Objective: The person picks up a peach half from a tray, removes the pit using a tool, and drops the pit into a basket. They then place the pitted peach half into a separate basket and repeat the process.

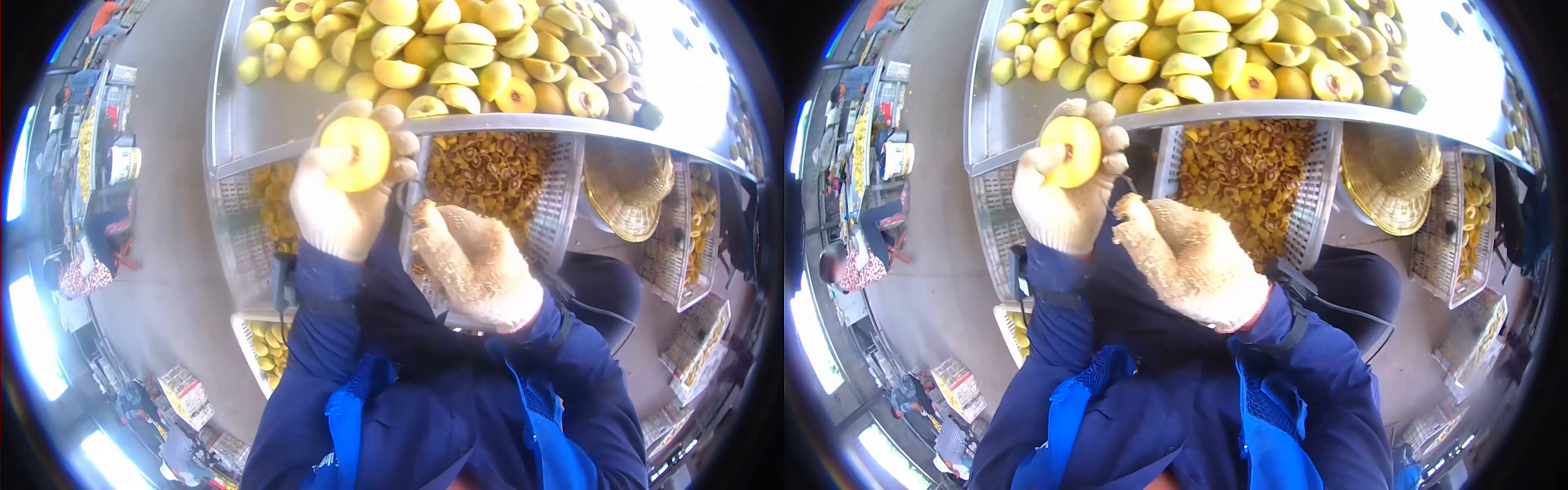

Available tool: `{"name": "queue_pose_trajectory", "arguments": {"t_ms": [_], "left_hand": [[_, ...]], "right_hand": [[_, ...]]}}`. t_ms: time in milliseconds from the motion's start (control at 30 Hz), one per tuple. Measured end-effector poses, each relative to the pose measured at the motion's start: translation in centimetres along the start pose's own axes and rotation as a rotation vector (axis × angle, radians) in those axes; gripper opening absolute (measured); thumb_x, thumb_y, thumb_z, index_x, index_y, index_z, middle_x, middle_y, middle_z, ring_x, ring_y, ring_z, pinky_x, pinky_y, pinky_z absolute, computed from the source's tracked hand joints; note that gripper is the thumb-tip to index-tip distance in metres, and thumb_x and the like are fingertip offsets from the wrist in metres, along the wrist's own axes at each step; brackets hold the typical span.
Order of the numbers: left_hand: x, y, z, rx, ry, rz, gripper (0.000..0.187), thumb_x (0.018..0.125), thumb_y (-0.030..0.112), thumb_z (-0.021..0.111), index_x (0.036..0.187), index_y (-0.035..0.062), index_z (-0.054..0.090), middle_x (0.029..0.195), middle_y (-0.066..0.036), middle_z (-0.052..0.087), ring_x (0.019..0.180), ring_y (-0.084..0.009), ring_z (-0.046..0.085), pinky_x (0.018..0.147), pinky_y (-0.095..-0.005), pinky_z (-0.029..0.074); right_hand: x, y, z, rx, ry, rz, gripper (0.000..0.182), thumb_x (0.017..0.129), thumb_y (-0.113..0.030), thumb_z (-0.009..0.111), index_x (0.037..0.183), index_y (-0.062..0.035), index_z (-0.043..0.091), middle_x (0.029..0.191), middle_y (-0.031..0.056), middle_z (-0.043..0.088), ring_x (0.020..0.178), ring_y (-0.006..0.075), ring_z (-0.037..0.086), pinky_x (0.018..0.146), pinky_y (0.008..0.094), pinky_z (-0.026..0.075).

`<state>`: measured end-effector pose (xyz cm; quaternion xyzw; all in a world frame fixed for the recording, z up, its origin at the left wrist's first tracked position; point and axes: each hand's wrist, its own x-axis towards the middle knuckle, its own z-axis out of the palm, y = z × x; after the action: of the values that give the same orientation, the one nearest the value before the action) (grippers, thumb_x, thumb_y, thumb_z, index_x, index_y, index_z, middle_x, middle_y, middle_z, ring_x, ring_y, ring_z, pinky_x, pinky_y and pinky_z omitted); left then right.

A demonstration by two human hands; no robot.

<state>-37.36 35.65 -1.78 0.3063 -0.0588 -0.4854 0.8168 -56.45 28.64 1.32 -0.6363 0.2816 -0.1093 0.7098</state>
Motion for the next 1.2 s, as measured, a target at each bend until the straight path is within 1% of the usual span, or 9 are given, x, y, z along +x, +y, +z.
{"name": "queue_pose_trajectory", "arguments": {"t_ms": [267,400,500,700,833,933,1000,1067,1200], "left_hand": [[-1.9,-4.9,3.8,0.141,0.082,0.014,0.046,0.107,0.045,0.056,0.124,0.0034,0.066,0.112,-0.019,0.07,0.093,-0.0309,0.069,0.085,-0.0435,0.057],[-1.6,-5.6,2.7,0.306,0.088,0.044,0.043,0.107,0.045,0.055,0.119,0.0054,0.067,0.107,-0.019,0.07,0.09,-0.0302,0.069,0.081,-0.0419,0.057],[-1.6,-6.1,2.8,0.308,0.098,0.044,0.042,0.107,0.045,0.055,0.114,0.0059,0.067,0.102,-0.019,0.069,0.087,-0.0302,0.068,0.076,-0.04,0.056],[-1.0,-6.3,3.1,-0.092,0.013,-0.325,0.045,0.106,0.046,0.054,0.109,0.0032,0.067,0.094,-0.021,0.068,0.08,-0.0316,0.068,0.065,-0.0383,0.057],[-2.1,-5.3,2.3,0.589,0.07,-0.15,0.031,0.102,0.022,0.059,0.115,-0.0042,0.07,0.105,-0.017,0.074,0.088,-0.0275,0.071,0.084,-0.0331,0.057],[-4.3,1.2,0.7,1.638,-0.189,0.324,0.027,0.097,0.011,0.066,0.116,-0.006,0.073,0.112,-0.016,0.077,0.101,-0.0259,0.074,0.096,-0.035,0.057],[-5.2,6.6,-0.1,2.284,-0.177,0.333,0.032,0.094,0.011,0.072,0.123,-0.0023,0.074,0.114,-0.018,0.078,0.111,-0.0276,0.074,0.104,-0.0376,0.055],[-2.9,9.3,-2.5,2.116,0.162,0.214,0.038,0.093,0.014,0.073,0.129,0.0023,0.074,0.124,-0.021,0.076,0.122,-0.0324,0.071,0.109,-0.0404,0.053],[8.8,7.4,-3.9,2.19,0.041,0.491,0.063,0.093,0.023,0.071,0.152,0.006,0.057,0.143,-0.023,0.066,0.134,-0.0389,0.063,0.113,-0.0476,0.051]], "right_hand": [[0.2,1.5,-0.9,-0.402,0.068,-0.344,0.025,0.113,-0.025,0.058,0.116,-0.0058,0.073,0.086,0.0188,0.07,0.081,0.0393,0.072,0.067,0.0472,0.053],[0.5,1.7,-1.1,-0.24,0.003,-0.174,0.038,0.113,-0.037,0.058,0.105,-0.0022,0.073,0.074,0.016,0.065,0.073,0.034,0.069,0.064,0.0456,0.053],[0.6,2.3,-3.3,0.489,-0.323,0.352,0.052,0.112,-0.046,0.058,0.091,0.0004,0.07,0.066,0.0094,0.061,0.066,0.0261,0.064,0.06,0.041,0.051],[-1.2,5.1,-2.0,1.494,-0.655,0.254,0.044,0.108,-0.041,0.067,0.085,-0.0036,0.062,0.082,0.0094,0.066,0.073,0.018,0.063,0.066,0.0348,0.053],[-2.7,9.0,-5.8,1.341,-0.375,0.357,0.04,0.108,-0.039,0.066,0.103,0.0004,0.065,0.084,0.0098,0.069,0.073,0.0192,0.069,0.067,0.0345,0.059],[-2.1,7.5,-8.5,-0.178,0.004,-0.013,0.035,0.113,-0.036,0.057,0.116,-0.0013,0.063,0.083,0.0106,0.071,0.071,0.0195,0.069,0.063,0.0353,0.056],[-2.2,7.0,-8.5,0.015,0.049,0.272,0.041,0.115,-0.04,0.052,0.11,-0.0012,0.065,0.077,0.008,0.068,0.064,0.0168,0.065,0.059,0.0327,0.052],[-1.9,6.9,-8.1,0.176,0.091,0.441,0.05,0.115,-0.046,0.048,0.101,-0.0014,0.067,0.067,0.0057,0.062,0.054,0.0146,0.058,0.052,0.0309,0.046],[-0.2,4.3,-5.0,0.175,0.032,0.458,0.066,0.115,-0.056,0.046,0.085,-0.0022,0.069,0.052,0.0036,0.051,0.041,0.0126,0.045,0.044,0.0286,0.037]]}}
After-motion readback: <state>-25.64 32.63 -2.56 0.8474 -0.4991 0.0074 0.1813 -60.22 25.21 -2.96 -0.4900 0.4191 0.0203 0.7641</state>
